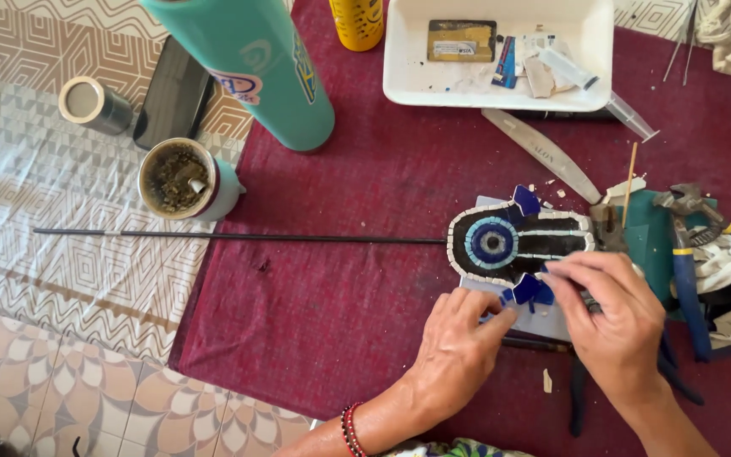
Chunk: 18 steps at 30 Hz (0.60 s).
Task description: Using glass nippers to trim the edges of small blue tiles and fitting them into a Hamsa mosaic design.
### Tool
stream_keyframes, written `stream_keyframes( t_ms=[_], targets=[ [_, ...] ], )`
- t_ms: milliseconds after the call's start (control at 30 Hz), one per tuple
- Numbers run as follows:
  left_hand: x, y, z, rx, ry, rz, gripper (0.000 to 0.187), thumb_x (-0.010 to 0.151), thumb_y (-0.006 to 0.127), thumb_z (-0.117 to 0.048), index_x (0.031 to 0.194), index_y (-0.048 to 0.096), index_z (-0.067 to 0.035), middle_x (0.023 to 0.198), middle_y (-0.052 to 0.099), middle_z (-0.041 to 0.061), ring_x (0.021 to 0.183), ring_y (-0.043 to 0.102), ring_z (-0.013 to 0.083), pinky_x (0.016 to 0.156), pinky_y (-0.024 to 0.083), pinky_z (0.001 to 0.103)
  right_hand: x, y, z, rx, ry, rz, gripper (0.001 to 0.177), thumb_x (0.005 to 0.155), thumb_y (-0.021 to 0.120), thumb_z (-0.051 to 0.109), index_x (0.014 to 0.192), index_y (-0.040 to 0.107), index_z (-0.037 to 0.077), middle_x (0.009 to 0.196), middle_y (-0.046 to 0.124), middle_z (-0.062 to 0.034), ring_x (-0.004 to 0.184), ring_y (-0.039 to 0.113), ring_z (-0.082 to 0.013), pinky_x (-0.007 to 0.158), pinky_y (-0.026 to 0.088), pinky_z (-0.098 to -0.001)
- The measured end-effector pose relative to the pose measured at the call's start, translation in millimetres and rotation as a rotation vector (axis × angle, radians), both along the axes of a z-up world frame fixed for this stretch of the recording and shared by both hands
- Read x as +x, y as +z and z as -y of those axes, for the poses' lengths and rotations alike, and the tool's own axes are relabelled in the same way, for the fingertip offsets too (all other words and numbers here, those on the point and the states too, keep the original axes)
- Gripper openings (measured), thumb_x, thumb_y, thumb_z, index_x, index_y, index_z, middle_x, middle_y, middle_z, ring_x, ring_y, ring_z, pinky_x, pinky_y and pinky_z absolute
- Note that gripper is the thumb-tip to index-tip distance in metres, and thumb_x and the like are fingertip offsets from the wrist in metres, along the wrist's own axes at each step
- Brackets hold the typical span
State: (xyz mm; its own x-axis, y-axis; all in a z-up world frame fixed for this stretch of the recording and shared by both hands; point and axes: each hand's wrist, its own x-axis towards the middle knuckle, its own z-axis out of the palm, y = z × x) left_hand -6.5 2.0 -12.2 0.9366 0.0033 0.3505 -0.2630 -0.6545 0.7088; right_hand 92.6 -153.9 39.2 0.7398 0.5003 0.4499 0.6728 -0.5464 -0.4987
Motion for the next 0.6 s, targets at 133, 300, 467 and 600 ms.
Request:
stream_keyframes(
  t_ms=[133, 300, 467, 600],
  targets=[
    [7.4, 7.9, -4.3, 0.075, 0.014, 0.039, 0.027, 0.091, 0.060, 0.011, 0.112, 0.066, -0.005, 0.101, 0.056, 0.010, 0.078, 0.050, 0.0304, 0.066, 0.037, 0.041, 17.7, 2.2, -19.1, 0.007, 0.031, -0.013, 0.006, 0.094, 0.078, -0.005, 0.100, 0.075, -0.005, 0.099, 0.070, -0.0128, 0.089, 0.067, -0.0238, 0.087, 0.054, -0.0348],
    [17.3, 27.5, -16.0, 0.144, -0.071, 0.168, 0.009, 0.103, 0.057, 0.008, 0.102, 0.063, 0.001, 0.096, 0.055, 0.012, 0.075, 0.048, 0.0280, 0.065, 0.036, 0.039, 39.5, -9.1, -28.1, -0.072, 0.075, 0.056, 0.008, 0.095, 0.080, -0.005, 0.103, 0.077, -0.004, 0.104, 0.070, -0.0135, 0.092, 0.067, -0.0252, 0.089, 0.055, -0.0358],
    [12.7, 12.9, -15.3, -0.049, -0.152, 0.079, 0.025, 0.107, 0.058, 0.008, 0.131, 0.059, 0.004, 0.114, 0.058, 0.017, 0.088, 0.055, 0.0335, 0.076, 0.045, 0.043, 48.4, -11.6, -30.7, -0.079, 0.082, 0.037, 0.007, 0.096, 0.079, -0.006, 0.103, 0.076, -0.004, 0.102, 0.070, -0.0126, 0.091, 0.066, -0.0254, 0.087, 0.056, -0.0360],
    [14.2, 6.2, -16.2, -0.139, -0.091, 0.103, 0.024, 0.104, 0.060, 0.010, 0.126, 0.062, -0.001, 0.110, 0.061, 0.016, 0.088, 0.059, 0.0334, 0.077, 0.049, 0.043, 40.8, -8.6, -25.4, -0.073, 0.080, 0.009, 0.008, 0.095, 0.079, -0.005, 0.102, 0.076, -0.004, 0.103, 0.070, -0.0126, 0.096, 0.069, -0.0256, 0.091, 0.055, -0.0366]
  ],
)
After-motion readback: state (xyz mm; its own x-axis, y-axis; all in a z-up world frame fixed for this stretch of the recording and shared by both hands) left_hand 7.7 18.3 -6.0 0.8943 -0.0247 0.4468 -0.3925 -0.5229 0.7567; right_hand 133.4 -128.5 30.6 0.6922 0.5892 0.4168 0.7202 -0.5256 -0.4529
